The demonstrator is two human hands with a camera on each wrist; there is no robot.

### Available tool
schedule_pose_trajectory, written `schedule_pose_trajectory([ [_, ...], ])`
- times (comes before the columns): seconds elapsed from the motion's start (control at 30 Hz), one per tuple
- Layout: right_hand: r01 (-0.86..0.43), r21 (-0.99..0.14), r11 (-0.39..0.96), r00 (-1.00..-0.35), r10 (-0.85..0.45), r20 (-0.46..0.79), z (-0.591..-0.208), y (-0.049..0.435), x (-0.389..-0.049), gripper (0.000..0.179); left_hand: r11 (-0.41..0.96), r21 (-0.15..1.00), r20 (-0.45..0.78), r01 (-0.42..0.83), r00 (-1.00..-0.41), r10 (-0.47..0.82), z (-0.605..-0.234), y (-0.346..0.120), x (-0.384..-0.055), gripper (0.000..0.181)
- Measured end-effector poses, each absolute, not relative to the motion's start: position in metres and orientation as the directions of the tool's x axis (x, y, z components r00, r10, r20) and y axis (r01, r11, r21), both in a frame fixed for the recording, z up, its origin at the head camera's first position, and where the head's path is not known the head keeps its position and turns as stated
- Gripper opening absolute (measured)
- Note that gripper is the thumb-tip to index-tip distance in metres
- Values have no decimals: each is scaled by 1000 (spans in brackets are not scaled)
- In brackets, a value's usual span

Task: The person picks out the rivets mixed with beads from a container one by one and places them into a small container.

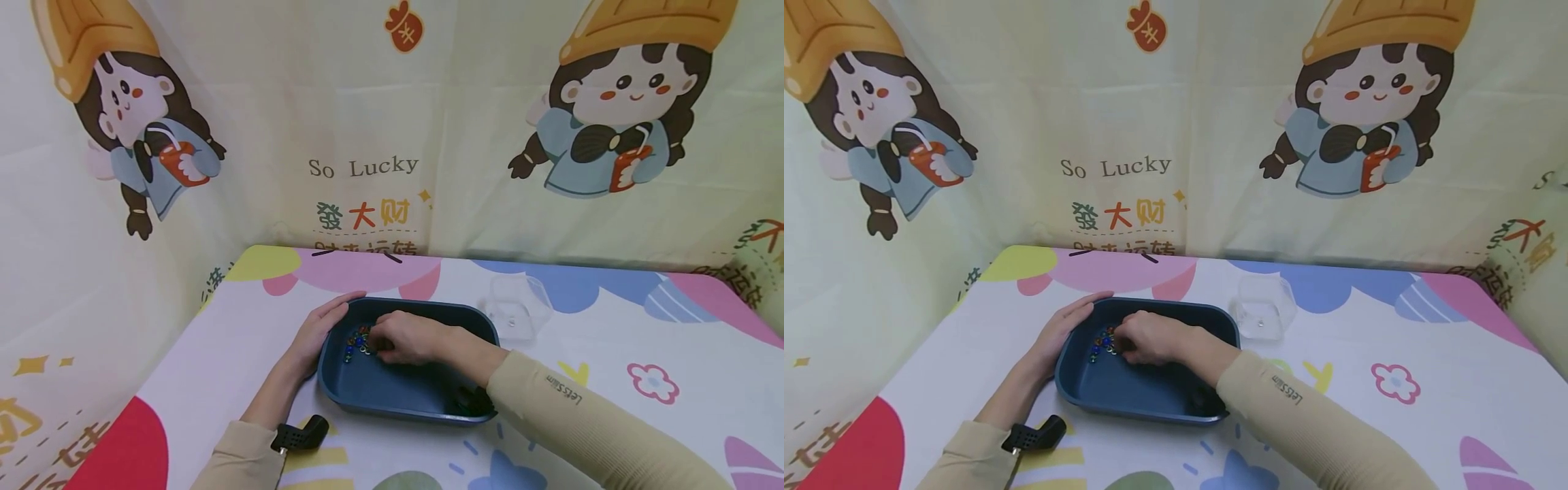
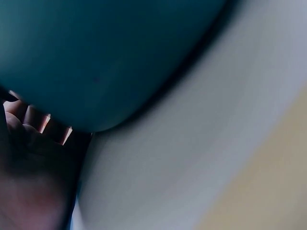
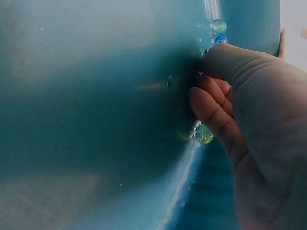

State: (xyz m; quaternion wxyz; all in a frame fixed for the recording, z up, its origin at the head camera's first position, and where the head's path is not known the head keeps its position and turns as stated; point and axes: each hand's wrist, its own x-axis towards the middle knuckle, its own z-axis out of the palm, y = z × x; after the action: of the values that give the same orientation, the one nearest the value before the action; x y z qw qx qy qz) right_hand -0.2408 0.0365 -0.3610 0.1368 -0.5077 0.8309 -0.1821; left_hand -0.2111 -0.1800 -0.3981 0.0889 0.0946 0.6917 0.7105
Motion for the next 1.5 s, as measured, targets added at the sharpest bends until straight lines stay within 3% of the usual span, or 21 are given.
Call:
schedule_pose_trajectory([
  [0.37,-797,-431,424,-437,-896,-76,-359,36,-241,10,-20,1000,13,8,-964,265,-397,-181,-211,44],
  [1.17,-743,-547,386,-450,-893,-19,-354,41,-241,10,-35,999,5,-4,-966,259,-397,-183,-210,44],
  [1.5,-729,-536,427,-513,-859,13,-344,49,-236,12,-43,999,-3,-15,-964,266,-396,-181,-210,44],
])
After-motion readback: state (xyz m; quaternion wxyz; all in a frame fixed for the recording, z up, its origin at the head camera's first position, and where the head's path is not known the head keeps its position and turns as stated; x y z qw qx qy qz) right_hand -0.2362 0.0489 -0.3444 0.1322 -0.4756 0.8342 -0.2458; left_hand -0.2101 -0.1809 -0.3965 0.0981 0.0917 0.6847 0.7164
